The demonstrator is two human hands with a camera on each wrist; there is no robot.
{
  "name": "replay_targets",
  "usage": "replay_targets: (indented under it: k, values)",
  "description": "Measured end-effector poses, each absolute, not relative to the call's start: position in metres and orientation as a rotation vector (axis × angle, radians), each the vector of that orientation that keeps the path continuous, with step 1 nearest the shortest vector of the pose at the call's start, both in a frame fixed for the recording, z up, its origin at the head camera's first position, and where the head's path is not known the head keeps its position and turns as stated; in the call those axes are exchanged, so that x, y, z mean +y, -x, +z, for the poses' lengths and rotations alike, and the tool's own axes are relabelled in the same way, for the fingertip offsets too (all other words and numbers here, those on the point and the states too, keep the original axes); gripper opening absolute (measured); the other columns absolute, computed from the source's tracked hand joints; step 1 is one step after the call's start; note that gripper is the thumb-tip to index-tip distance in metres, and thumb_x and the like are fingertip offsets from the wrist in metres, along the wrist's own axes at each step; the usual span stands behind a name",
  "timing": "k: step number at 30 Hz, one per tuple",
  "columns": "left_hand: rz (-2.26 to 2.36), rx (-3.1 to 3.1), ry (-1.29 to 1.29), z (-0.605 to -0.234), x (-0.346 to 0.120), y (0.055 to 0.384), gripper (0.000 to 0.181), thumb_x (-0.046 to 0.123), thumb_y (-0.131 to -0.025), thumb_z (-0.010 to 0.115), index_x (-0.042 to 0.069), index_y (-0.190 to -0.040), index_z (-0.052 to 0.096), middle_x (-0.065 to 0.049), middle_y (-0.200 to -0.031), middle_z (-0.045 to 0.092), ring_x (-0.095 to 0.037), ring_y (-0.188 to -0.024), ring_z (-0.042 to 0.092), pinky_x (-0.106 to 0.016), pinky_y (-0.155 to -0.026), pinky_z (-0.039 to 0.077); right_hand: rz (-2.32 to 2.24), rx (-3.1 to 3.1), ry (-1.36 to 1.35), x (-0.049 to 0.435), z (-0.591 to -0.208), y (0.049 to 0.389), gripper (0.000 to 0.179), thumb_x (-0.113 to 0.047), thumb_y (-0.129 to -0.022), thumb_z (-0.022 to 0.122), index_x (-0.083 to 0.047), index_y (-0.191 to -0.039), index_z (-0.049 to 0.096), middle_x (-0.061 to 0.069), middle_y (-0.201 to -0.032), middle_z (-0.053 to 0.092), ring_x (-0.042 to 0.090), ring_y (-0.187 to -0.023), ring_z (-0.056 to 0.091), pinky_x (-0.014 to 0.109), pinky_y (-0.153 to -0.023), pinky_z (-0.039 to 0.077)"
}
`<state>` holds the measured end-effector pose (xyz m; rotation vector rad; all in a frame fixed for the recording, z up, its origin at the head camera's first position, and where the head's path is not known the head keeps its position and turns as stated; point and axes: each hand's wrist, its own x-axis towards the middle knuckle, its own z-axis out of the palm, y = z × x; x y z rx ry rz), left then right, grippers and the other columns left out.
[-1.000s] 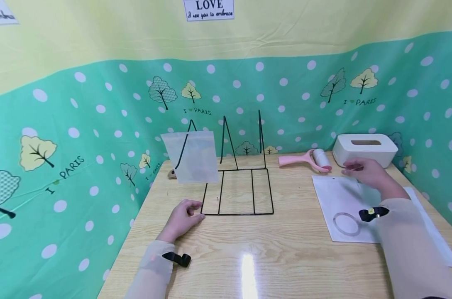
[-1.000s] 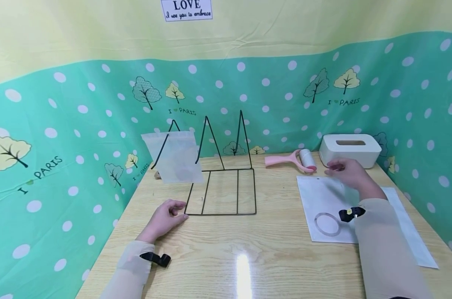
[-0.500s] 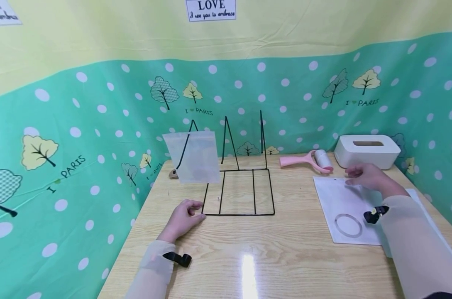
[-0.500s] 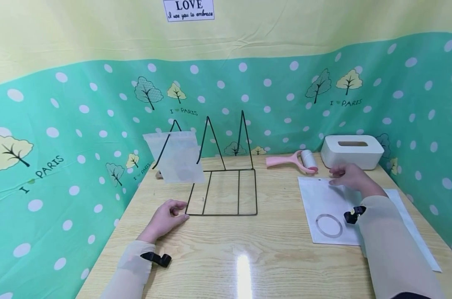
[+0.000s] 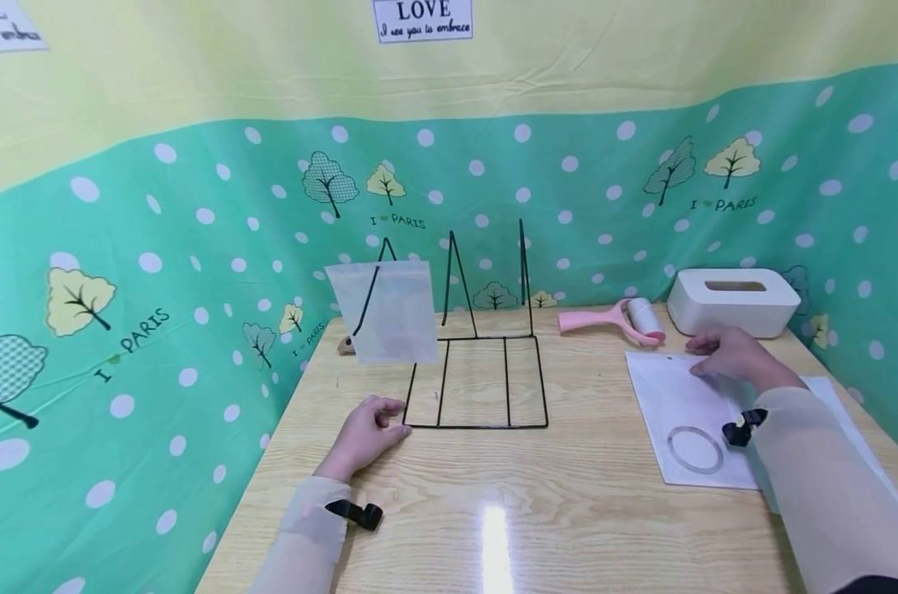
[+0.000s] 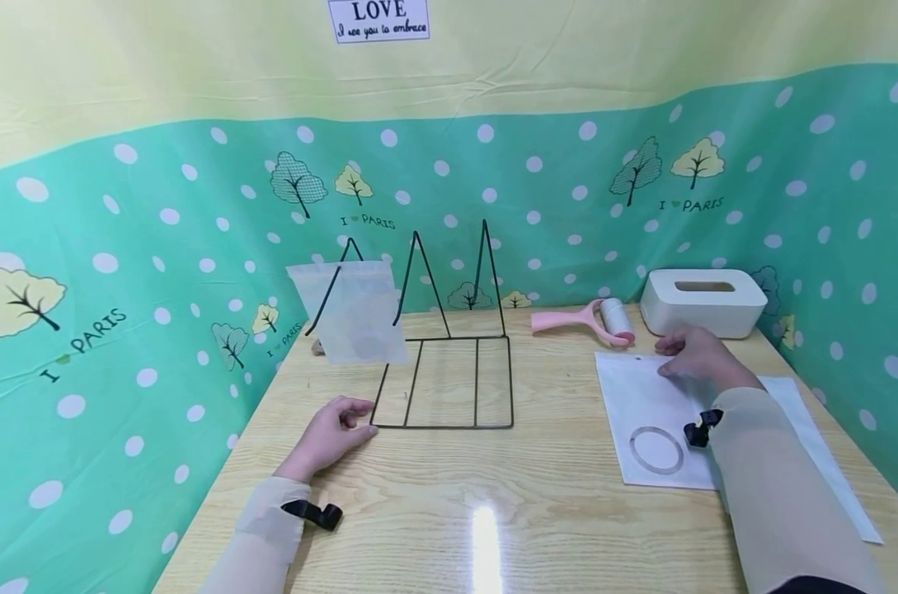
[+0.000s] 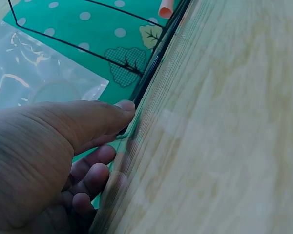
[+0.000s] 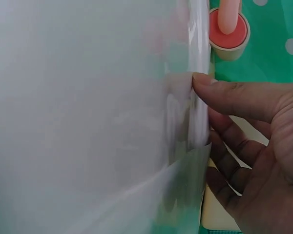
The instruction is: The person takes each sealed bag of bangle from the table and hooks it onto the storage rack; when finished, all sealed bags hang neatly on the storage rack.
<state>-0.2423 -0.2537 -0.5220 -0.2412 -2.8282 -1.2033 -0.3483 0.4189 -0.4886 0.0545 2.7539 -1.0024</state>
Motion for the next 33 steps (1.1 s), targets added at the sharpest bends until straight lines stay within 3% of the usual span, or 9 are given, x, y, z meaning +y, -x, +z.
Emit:
replay_targets:
  k: [10, 23, 28, 33]
  values:
    - [-1.221, -2.833, 0.233, -0.521, -0.255, 0.243, 0.041, 0.024, -0.087, 0.089, 0.014, -0.124, 0.075, 0.002, -0.111, 0.066, -0.015, -0.089, 0.056, -0.034, -0.081, 0.047, -0.945, 2.795, -0.065, 0.414, -0.488, 0.351, 0.051, -0.015, -0.084, 0.089, 0.003, -0.127, 0.069, 0.025, -0.118, 0.066, 0.037, -0.099, 0.062, 0.043, -0.079, 0.054]
    - [-1.216, -2.828, 0.259, -0.521, -0.255, 0.243, 0.039, 0.021, -0.089, 0.087, 0.014, -0.125, 0.074, 0.002, -0.111, 0.065, -0.016, -0.086, 0.054, -0.035, -0.078, 0.046, -0.97, 2.766, -0.074, 0.412, -0.482, 0.342, 0.042, -0.026, -0.091, 0.083, 0.001, -0.121, 0.071, 0.019, -0.111, 0.067, 0.035, -0.095, 0.058, 0.036, -0.073, 0.051]
    - [-1.209, -2.833, 0.25, -0.52, -0.255, 0.242, 0.038, 0.02, -0.09, 0.086, 0.014, -0.125, 0.074, 0.002, -0.11, 0.065, -0.016, -0.085, 0.054, -0.036, -0.078, 0.046, -0.987, 2.786, -0.05, 0.409, -0.479, 0.34, 0.046, -0.034, -0.094, 0.081, -0.001, -0.124, 0.07, 0.021, -0.118, 0.067, 0.037, -0.101, 0.056, 0.039, -0.076, 0.051]
    - [-1.198, -2.841, 0.253, -0.522, -0.255, 0.242, 0.037, 0.02, -0.091, 0.085, 0.015, -0.125, 0.074, 0.002, -0.109, 0.064, -0.015, -0.084, 0.054, -0.035, -0.077, 0.046, -1.03, 2.804, -0.045, 0.401, -0.471, 0.337, 0.05, -0.039, -0.096, 0.078, -0.002, -0.127, 0.069, 0.024, -0.126, 0.065, 0.042, -0.11, 0.056, 0.052, -0.085, 0.052]
